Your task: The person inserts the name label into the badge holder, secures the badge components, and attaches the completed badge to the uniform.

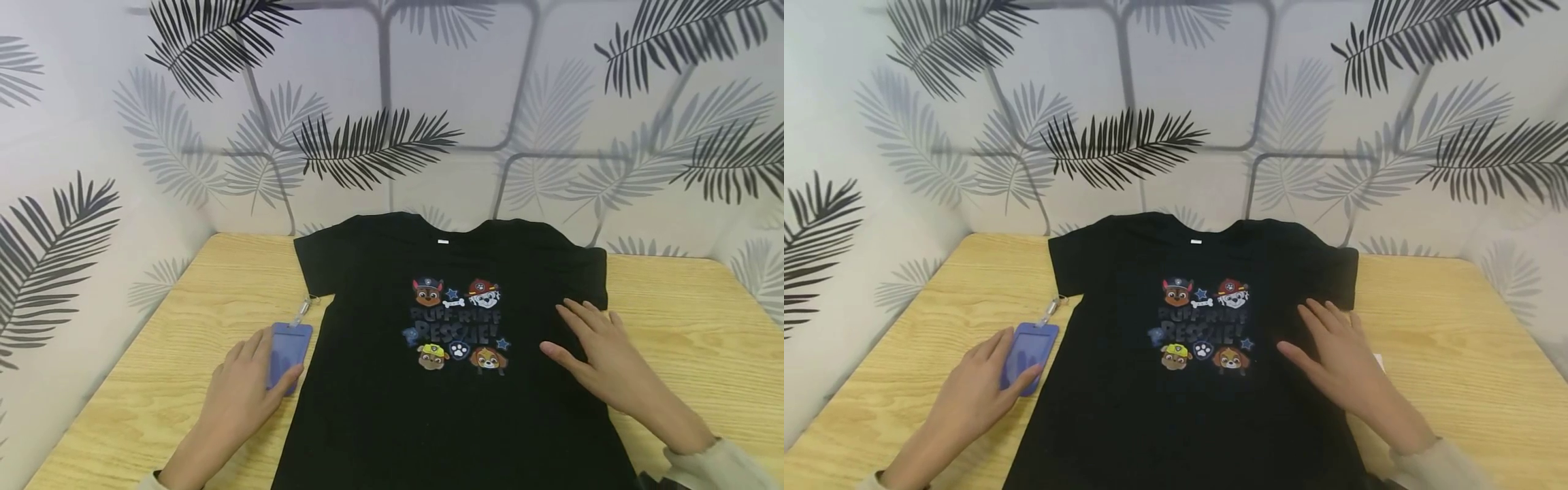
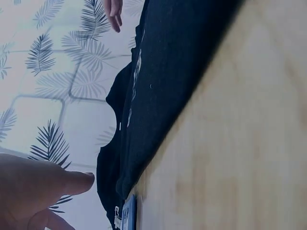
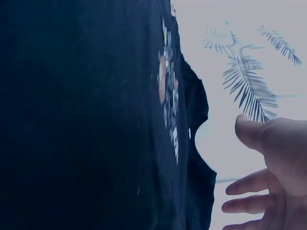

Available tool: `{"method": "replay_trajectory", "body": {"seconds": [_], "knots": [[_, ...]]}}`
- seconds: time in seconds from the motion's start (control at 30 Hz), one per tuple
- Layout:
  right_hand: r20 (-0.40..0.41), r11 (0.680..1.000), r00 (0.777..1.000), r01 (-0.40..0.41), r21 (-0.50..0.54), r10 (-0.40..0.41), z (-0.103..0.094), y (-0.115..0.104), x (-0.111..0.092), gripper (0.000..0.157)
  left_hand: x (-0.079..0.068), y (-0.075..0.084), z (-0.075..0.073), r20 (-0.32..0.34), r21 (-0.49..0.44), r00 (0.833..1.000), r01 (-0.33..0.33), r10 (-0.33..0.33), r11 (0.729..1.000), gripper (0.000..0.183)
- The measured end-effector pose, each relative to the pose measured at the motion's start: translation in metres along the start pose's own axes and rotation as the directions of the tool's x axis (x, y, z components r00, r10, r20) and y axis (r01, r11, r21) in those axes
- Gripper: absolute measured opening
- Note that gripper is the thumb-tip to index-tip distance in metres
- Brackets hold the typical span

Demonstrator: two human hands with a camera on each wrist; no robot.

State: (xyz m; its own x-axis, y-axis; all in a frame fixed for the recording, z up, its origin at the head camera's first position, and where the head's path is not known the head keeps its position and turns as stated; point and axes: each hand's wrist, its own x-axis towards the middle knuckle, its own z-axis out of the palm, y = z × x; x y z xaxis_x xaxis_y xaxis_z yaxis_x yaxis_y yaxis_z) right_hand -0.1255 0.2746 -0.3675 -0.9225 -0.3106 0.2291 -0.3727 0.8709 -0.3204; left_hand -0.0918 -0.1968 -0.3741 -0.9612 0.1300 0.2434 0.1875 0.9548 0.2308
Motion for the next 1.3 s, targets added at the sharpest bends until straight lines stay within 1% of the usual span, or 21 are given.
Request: {"method": "replay_trajectory", "body": {"seconds": [0.1, 0.17, 0.23, 0.37, 0.5, 0.6, 0.73, 0.87, 1.0, 1.13, 1.3], "knots": [[0.016, 1.0, 1.0, 0.015, 0.003, -0.015, 0.001, -0.009, 0.007, 0.073, -0.004, -0.002, 0.0, -0.008, -0.007, 1.0, -0.004, 0.004, 1.0, 0.068], [0.025, 1.0, 0.999, 0.03, 0.004, -0.03, 0.002, -0.015, 0.012, 0.072, -0.006, -0.003, 0.0, 0.0, -0.012, 1.0, 0.011, -0.011, 1.0, 0.068], [0.036, 0.999, 0.999, 0.039, 0.005, -0.039, 0.003, -0.023, 0.017, 0.07, -0.009, -0.003, 0.0, 0.015, -0.015, 0.999, 0.031, -0.031, 0.999, 0.069], [0.041, 0.998, 0.997, 0.063, 0.022, -0.064, 0.008, -0.039, 0.027, 0.062, -0.015, -0.001, -0.001, 0.064, -0.024, 0.996, 0.071, -0.07, 0.997, 0.071], [0.034, 0.992, 0.993, 0.108, 0.067, -0.11, 0.015, -0.055, 0.036, 0.053, -0.02, 0.0, -0.002, 0.089, -0.019, 0.993, 0.079, -0.077, 0.997, 0.071], [0.051, 0.986, 0.989, 0.137, 0.098, -0.142, 0.022, -0.067, 0.042, 0.049, -0.022, 0.0, -0.002, 0.09, -0.015, 0.992, 0.087, -0.086, 0.996, 0.07], [0.079, 0.975, 0.979, 0.173, 0.141, -0.185, 0.033, -0.083, 0.051, 0.048, -0.024, -0.001, 0.0, 0.088, -0.01, 0.992, 0.091, -0.09, 0.996, 0.07], [0.089, 0.954, 0.968, 0.21, 0.216, -0.233, 0.041, -0.097, 0.06, 0.046, -0.024, -0.002, 0.001, 0.06, -0.014, 0.995, 0.075, -0.074, 0.997, 0.07], [0.103, 0.929, 0.962, 0.213, 0.302, -0.255, 0.046, -0.11, 0.07, 0.043, -0.025, -0.001, 0.001, 0.038, -0.016, 0.997, 0.066, -0.065, 0.998, 0.068], [0.111, 0.916, 0.959, 0.21, 0.342, -0.261, 0.05, -0.121, 0.079, 0.042, -0.027, -0.001, 0.001, 0.027, -0.02, 0.997, 0.07, -0.07, 0.997, 0.065], [0.132, 0.91, 0.959, 0.186, 0.369, -0.25, 0.056, -0.136, 0.089, 0.041, -0.028, -0.001, 0.001, 0.051, -0.044, 0.995, 0.083, -0.081, 0.996, 0.067]]}}
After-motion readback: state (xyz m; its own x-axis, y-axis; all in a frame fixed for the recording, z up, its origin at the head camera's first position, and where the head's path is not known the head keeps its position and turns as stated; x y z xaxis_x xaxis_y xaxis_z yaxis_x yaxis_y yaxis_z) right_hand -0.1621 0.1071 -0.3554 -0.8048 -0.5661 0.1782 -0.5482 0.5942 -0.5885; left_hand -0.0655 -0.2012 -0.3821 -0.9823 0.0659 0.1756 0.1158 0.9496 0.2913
